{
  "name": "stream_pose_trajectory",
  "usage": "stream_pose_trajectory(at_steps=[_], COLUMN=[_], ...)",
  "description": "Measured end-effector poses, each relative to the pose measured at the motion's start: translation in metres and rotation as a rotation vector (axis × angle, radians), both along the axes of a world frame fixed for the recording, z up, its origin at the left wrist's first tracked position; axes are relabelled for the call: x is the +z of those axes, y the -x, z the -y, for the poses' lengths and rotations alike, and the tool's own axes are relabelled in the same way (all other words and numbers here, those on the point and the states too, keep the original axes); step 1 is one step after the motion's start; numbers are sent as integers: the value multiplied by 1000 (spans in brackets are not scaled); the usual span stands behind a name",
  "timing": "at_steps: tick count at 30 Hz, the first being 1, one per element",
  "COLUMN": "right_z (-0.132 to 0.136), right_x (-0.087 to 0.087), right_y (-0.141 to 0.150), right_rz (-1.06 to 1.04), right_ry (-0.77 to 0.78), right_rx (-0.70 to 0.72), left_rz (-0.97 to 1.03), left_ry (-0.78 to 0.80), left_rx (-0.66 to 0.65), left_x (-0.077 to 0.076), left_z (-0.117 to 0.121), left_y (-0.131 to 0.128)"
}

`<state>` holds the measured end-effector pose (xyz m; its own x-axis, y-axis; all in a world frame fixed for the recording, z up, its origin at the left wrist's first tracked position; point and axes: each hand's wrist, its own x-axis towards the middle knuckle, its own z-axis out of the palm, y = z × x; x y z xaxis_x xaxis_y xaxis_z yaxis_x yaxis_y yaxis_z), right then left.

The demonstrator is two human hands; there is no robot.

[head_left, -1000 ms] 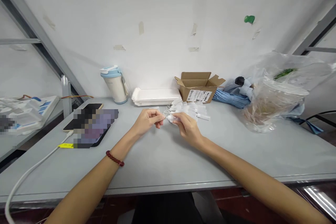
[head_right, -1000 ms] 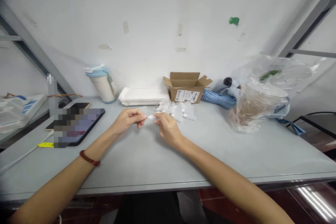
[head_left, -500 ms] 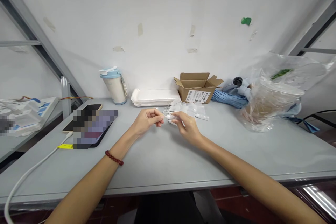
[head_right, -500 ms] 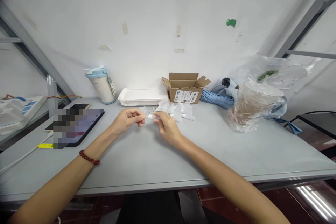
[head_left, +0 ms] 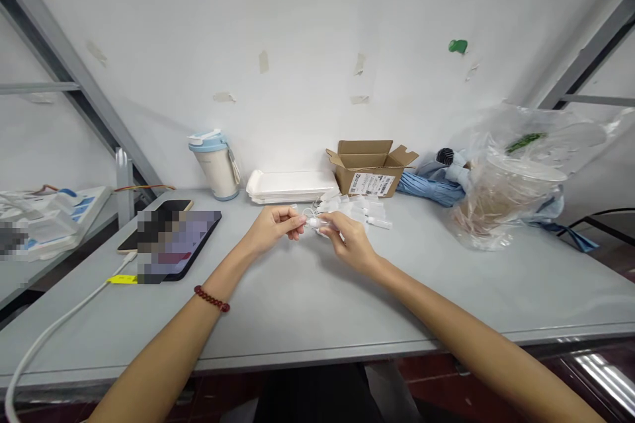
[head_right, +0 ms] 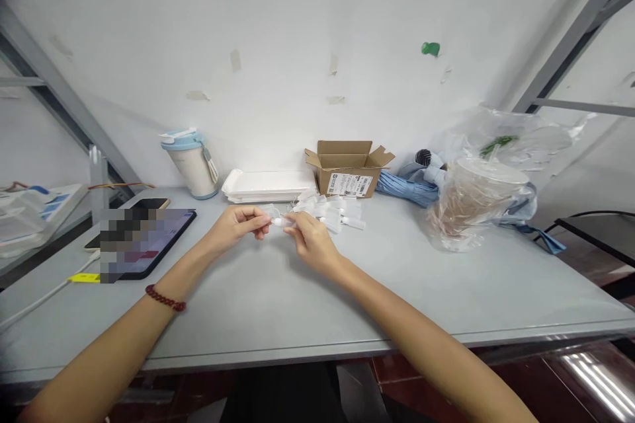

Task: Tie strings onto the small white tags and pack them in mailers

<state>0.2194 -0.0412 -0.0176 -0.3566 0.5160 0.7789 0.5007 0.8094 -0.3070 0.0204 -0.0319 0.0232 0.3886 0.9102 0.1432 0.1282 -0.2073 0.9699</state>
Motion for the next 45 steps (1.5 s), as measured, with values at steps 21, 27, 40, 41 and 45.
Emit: stream_pose_trajectory(at_steps=[21, 27, 40, 41, 45], right_z=[-6, 0, 1, 2, 3], right_x=[17, 24, 22, 22, 21], right_y=[-12, -9, -8, -7, -5], right_rz=[490, 736, 860, 865, 883], right_ry=[303, 331, 273, 265, 253], right_rx=[-314, -345, -350, -347, -339], left_rz=[-639, -882, -1049, -1050, -1037], left_ry=[-109, -178, -195, -195, -214], left_rx=[231, 325, 396, 405, 430], left_x=[-10, -22, -25, -25, -23], left_z=[-29, -34, -34, -34, -34], left_y=[44, 45, 43, 43, 43])
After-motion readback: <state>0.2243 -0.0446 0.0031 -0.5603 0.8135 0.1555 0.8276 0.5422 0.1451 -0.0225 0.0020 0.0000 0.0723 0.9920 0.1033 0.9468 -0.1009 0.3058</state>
